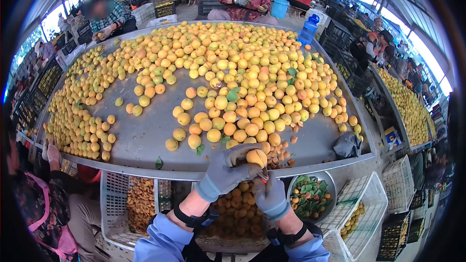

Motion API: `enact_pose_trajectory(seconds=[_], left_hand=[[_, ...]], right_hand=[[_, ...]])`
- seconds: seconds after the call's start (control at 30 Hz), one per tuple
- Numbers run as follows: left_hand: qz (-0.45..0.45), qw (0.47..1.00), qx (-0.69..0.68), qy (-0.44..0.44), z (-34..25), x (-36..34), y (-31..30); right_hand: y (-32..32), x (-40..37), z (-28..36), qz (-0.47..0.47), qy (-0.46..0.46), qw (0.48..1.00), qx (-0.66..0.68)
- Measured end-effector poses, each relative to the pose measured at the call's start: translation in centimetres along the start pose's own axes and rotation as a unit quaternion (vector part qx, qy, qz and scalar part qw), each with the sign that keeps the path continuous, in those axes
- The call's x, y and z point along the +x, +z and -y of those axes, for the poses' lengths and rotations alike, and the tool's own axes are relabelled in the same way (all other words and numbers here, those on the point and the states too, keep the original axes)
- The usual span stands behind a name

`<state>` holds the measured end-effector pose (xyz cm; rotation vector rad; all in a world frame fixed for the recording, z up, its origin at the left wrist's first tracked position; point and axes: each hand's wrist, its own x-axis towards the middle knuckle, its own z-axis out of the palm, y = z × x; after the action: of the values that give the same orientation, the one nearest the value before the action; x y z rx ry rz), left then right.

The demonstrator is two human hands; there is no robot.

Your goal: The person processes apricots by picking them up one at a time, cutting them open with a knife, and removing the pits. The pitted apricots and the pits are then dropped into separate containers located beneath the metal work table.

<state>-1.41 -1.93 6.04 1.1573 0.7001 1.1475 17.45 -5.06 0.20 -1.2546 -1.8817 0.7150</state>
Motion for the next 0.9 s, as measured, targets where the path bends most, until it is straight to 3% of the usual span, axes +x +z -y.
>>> enact_pose_trajectory(seconds=[0.13,0.4,0.6,0.67,0.8,0.87,0.9], left_hand=[[0.018,1.0,-0.014,0.007,-0.3,0.0,-0.2],[0.031,0.994,0.079,0.063,0.4,-0.1,-1.6],[-0.004,0.978,0.192,0.086,-1.2,-0.5,-1.5],[-0.002,0.95,0.301,0.082,-2.7,-0.7,-1.2],[-0.015,0.947,0.313,0.074,-2.2,-0.6,-1.2],[-0.005,0.993,0.103,0.063,-0.4,0.0,-1.9],[-0.003,0.993,0.104,0.059,0.7,0.2,-2.1]], right_hand=[[-0.5,0.1,-0.5,0.003,-0.049,0.995,-0.082],[-0.6,0.4,-0.5,0.014,-0.06,0.996,-0.061],[-0.5,0.5,0.8,0.008,-0.043,0.996,-0.076],[-0.6,0.4,1.1,0.012,-0.025,0.997,-0.071],[-0.9,0.4,2.1,0.009,-0.047,0.996,-0.074],[-1.0,0.6,2.2,0.011,-0.032,0.998,-0.047],[-0.9,0.6,1.9,0.034,0.01,0.999,-0.02]])
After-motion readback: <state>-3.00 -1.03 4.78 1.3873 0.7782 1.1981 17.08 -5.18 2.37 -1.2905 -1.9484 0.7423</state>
